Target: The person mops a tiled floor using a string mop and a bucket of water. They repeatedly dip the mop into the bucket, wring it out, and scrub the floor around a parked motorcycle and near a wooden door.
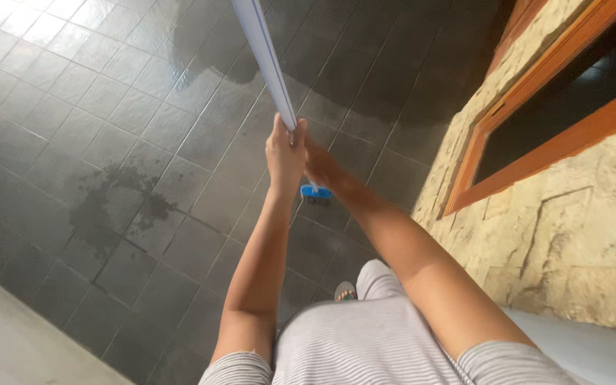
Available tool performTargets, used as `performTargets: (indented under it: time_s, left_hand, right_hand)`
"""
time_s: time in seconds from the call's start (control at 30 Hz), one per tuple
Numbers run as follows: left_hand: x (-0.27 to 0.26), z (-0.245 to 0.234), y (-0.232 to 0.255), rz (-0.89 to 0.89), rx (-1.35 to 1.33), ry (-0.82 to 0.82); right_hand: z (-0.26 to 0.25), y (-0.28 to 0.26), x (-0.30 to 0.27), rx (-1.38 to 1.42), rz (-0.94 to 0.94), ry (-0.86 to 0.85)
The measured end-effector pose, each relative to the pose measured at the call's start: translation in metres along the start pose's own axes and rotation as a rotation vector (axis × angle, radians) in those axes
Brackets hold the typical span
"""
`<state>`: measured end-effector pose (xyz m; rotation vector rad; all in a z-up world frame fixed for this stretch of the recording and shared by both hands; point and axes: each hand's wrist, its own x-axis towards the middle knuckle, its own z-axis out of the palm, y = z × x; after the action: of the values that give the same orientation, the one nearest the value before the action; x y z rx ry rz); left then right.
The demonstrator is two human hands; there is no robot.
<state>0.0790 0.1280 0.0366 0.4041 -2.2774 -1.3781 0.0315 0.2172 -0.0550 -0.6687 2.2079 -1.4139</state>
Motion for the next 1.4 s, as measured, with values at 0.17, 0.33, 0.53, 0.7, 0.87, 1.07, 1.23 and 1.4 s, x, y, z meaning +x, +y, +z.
performTargets:
  time_s: [0.17, 0.33, 0.53, 0.7, 0.87, 1.07, 1.23, 1.4]
  left_hand:
    - [0.023, -0.016, -0.012, -0.078, -0.070, 0.056]
    - [0.068, -0.015, -0.038, -0.031, 0.036, 0.126]
    - [0.138, 0.013, -0.080, -0.219, -0.056, 0.208]
    - [0.208, 0.048, -0.125, -0.310, -0.194, 0.225]
    - [0.282, 0.077, -0.164, -0.244, -0.309, 0.230]
    - [0.355, 0.078, -0.185, -0.362, -0.448, 0.198]
    - [0.415, 0.042, -0.212, -0.327, -0.513, 0.194]
    - [0.500, -0.015, -0.266, -0.548, -0.538, 0.204]
  right_hand:
    - [0.024, 0.000, 0.037, 0.026, -0.066, -0.041]
    - [0.023, 0.000, 0.085, 0.041, -0.073, -0.101]
    - [0.010, 0.024, 0.178, 0.244, 0.067, -0.235]
    - [-0.019, 0.052, 0.286, 0.338, 0.151, -0.325]
    - [-0.026, 0.095, 0.358, -0.091, 0.082, -0.335]
    - [-0.014, 0.141, 0.451, -0.144, -0.084, -0.267]
    - [-0.004, 0.127, 0.516, -0.323, -0.151, -0.257]
    - [0.038, 0.105, 0.607, -0.469, -0.078, -0.323]
